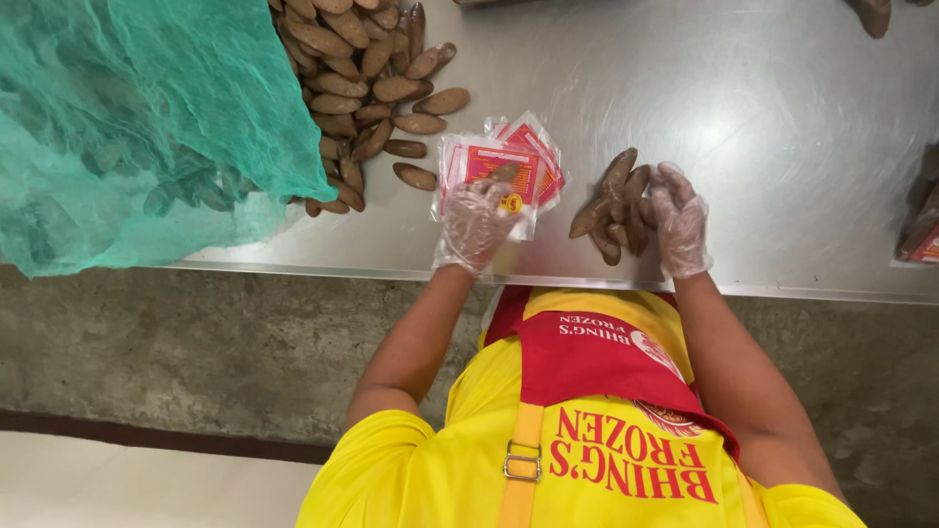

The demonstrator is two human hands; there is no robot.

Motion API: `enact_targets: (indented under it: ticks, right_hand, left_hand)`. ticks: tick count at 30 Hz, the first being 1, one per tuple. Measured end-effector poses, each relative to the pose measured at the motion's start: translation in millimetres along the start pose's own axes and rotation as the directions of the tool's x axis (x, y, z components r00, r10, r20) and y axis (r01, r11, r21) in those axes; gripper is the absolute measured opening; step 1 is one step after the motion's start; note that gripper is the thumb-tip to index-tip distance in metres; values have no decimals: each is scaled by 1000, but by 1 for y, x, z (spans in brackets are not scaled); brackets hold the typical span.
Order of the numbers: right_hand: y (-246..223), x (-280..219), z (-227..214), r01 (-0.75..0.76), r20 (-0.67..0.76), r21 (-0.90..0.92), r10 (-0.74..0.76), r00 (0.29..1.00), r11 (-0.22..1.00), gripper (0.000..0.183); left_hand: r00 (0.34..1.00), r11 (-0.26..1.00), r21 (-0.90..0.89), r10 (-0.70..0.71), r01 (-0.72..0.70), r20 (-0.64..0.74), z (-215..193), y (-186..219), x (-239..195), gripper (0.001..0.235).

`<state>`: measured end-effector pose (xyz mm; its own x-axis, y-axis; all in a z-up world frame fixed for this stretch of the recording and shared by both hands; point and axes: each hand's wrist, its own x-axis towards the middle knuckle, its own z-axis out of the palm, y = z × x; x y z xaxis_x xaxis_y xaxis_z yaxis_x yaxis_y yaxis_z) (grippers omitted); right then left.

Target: The person, wearing clear plastic gloves, places brown food items into small plastic packages by hand. The person also handles larger stacks of pre-packaged items on a metal table.

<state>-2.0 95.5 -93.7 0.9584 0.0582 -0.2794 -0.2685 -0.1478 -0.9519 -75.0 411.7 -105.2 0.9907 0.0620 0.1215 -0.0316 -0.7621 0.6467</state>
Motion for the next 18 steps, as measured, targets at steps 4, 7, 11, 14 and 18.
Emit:
enact_targets:
  ticks: [4,7,11,14,18]
  right_hand:
    - [-6,7,9,-105,-90,41,108,990,994,37]
    - [-25,6,38,115,-89,-274,-144,986,955,30]
    - [-50,-3,76,519,326,-398,-413,851,756,16]
    - [-40,-6,103,656,496,-381,-455,740,651,12]
    - [-18,-7,109,141,396,-187,-57,916,972,17]
  left_hand:
    - [955,927,237,298,-291,9,10,-23,-9,16]
    - [1000,999,46,16,-17,11,13,-26,-8,9]
    - [982,989,26,149,-147,-113,0,-12,-9,41]
    - [902,875,267,430,-404,-45,6,-16,-16,36]
    - [988,901,-418,-149,118,-41,28,-42,-11,11]
